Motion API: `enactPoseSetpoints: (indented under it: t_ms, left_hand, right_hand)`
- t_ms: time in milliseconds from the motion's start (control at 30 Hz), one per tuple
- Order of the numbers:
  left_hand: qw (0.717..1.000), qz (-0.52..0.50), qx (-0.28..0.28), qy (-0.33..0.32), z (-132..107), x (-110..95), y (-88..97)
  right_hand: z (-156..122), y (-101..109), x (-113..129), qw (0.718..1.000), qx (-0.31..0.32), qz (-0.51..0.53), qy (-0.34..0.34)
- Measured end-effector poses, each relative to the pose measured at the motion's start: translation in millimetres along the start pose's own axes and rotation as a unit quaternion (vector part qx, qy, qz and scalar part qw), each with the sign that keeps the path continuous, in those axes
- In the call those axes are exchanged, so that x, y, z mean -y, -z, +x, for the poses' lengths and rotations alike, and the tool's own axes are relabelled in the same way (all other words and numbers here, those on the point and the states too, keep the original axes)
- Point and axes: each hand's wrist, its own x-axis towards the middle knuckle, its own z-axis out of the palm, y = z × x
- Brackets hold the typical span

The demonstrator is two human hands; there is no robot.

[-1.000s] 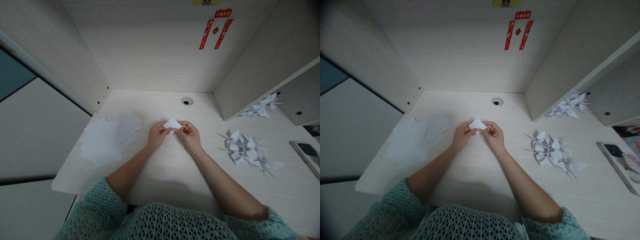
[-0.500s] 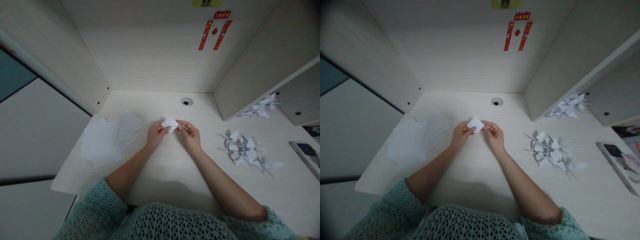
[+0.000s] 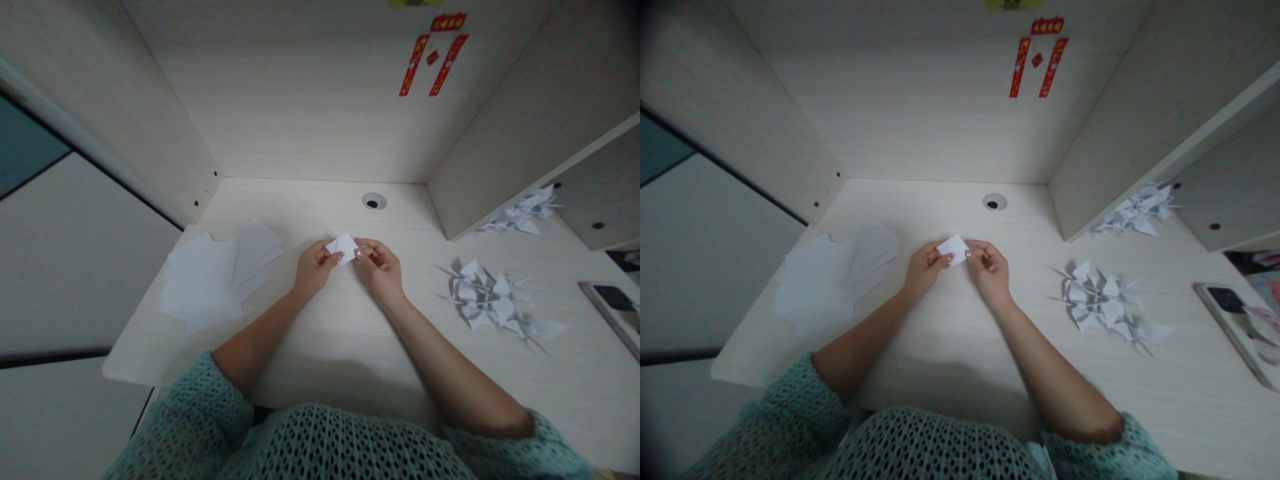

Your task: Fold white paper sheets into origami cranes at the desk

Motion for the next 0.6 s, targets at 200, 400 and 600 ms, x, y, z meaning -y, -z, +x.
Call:
enactPoseSetpoints:
  t_ms: [200, 400, 600]
  left_hand:
    - [1.000, -0.008, -0.020, -0.002, 2.0, 0.9, 1.2]
    - [0.999, 0.028, -0.013, -0.030, -4.2, -2.5, 0.0]
    - [0.990, 0.117, -0.045, -0.064, -7.2, -5.2, 1.3]
  right_hand:
    - [1.0, 1.7, 5.1, 1.000, -0.012, -0.024, -0.004]
    - [-1.9, -1.3, 12.0, 0.996, 0.037, -0.077, -0.012]
    - [-3.5, -1.8, 9.1, 0.999, 0.005, -0.043, -0.015]
